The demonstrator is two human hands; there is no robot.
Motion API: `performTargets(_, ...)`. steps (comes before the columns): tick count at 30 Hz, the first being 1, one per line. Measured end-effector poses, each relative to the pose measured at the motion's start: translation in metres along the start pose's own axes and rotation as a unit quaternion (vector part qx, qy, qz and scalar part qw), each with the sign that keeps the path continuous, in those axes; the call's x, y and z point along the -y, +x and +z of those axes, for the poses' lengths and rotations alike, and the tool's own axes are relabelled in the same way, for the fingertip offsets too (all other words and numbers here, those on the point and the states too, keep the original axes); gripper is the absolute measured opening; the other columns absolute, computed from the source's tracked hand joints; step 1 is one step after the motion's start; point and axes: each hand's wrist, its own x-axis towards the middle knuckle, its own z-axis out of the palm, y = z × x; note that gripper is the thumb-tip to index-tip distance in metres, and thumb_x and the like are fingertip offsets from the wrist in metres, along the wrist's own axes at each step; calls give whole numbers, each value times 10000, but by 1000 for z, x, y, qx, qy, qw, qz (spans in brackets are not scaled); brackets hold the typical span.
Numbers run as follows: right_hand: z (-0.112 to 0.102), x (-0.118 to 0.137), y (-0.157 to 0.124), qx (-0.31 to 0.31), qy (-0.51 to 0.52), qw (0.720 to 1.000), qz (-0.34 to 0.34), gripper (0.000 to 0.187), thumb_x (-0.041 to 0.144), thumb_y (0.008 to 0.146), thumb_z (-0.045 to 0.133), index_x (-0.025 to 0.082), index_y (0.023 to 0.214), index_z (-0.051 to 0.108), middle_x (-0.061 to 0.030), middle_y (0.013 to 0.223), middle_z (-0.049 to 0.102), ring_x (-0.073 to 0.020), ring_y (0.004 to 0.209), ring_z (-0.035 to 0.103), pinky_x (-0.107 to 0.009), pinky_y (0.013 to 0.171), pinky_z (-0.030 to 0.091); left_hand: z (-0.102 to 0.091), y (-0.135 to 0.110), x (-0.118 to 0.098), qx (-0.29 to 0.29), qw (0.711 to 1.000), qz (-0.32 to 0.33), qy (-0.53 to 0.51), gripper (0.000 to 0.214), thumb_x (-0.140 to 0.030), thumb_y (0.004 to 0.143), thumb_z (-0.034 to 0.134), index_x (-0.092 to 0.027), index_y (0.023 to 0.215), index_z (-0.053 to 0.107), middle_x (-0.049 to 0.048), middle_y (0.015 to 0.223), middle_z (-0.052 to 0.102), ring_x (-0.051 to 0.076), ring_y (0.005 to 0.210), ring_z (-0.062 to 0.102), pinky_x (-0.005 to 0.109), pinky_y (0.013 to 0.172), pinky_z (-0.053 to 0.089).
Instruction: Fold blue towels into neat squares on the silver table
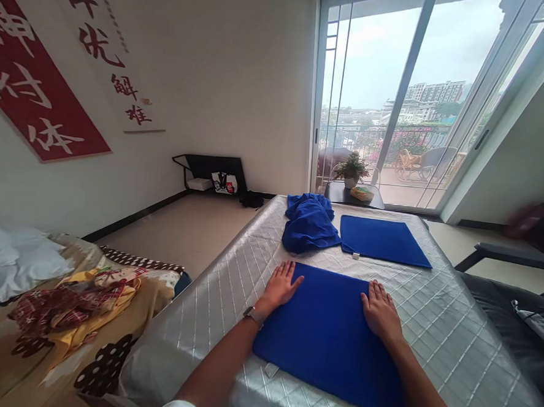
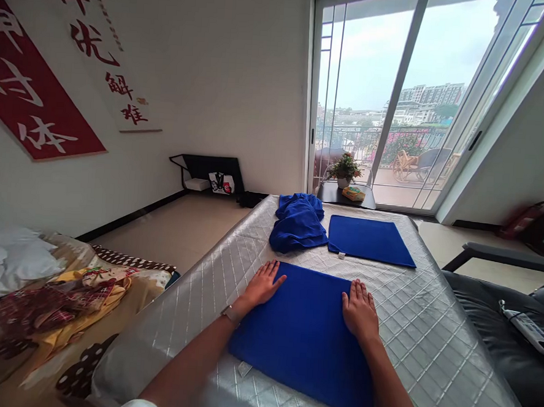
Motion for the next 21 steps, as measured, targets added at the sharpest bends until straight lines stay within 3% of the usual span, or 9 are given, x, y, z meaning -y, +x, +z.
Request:
performTargets(3, -4, 1, 0, 9, 7, 1000, 1, 659, 392, 1010, 170, 42, 1562, 258, -110, 1639, 224, -225, 1520, 148, -408, 1233, 114, -2, -4, 16, 6, 1000, 0, 5, 814, -652, 1004, 100, -86, 1577, 225, 145, 1634, 221, 247, 1519, 183, 439, 1232, 171)
performTargets(8, -10, 2, -1, -5, 18, 1000, -12, 659, 391, 1012, 154, 47, 1564, 256, -106, 1636, 228, -208, 1518, 157, -402, 1236, 112, -1, -3, 20, 17, 1000, -8, 17, 779, -642, 1006, 106, -134, 1587, 216, 119, 1634, 235, 261, 1517, 187, 482, 1233, 159)
performTargets(12, -8, 5, -2, -1, 10, 1000, -15, 657, 395, 1013, 156, 53, 1565, 259, -102, 1636, 226, -212, 1518, 158, -402, 1235, 123, -7, 4, 8, -25, 999, -13, 28, 764, -617, 1013, 130, -118, 1581, 240, 140, 1621, 269, 281, 1514, 193, 484, 1235, 166)
performTargets(14, -5, 6, -2, 5, 1, 1000, -12, 656, 396, 1013, 169, 49, 1559, 274, -106, 1634, 233, -221, 1516, 164, -402, 1232, 136, -7, 8, -19, -42, 999, 22, 18, 779, -605, 1017, 110, -73, 1560, 282, 159, 1617, 274, 275, 1513, 199, 453, 1238, 175)
performTargets(16, -2, 6, -3, 0, -4, 1000, -12, 654, 395, 1014, 172, 49, 1558, 277, -110, 1633, 232, -224, 1515, 169, -404, 1230, 146, -3, 13, -59, -37, 995, 95, 0, 783, -594, 1022, 89, -55, 1541, 319, 162, 1610, 295, 256, 1510, 218, 422, 1235, 193)
performTargets(19, 0, 3, -4, -6, -13, 1000, -23, 636, 358, 1012, 169, 46, 1554, 289, -115, 1631, 238, -223, 1515, 173, -408, 1227, 151, 14, 17, -125, -33, 976, 214, -19, 718, -558, 1037, 95, -105, 1549, 316, 120, 1609, 321, 214, 1512, 214, 404, 1233, 195)
performTargets(21, 1, 1, -4, -6, -18, 999, -33, 627, 335, 1008, 174, 45, 1548, 304, -115, 1631, 239, -222, 1516, 168, -403, 1225, 153, 27, 18, -154, -33, 967, 252, -20, 682, -532, 1044, 100, -132, 1555, 308, 92, 1612, 323, 198, 1514, 205, 403, 1235, 187)
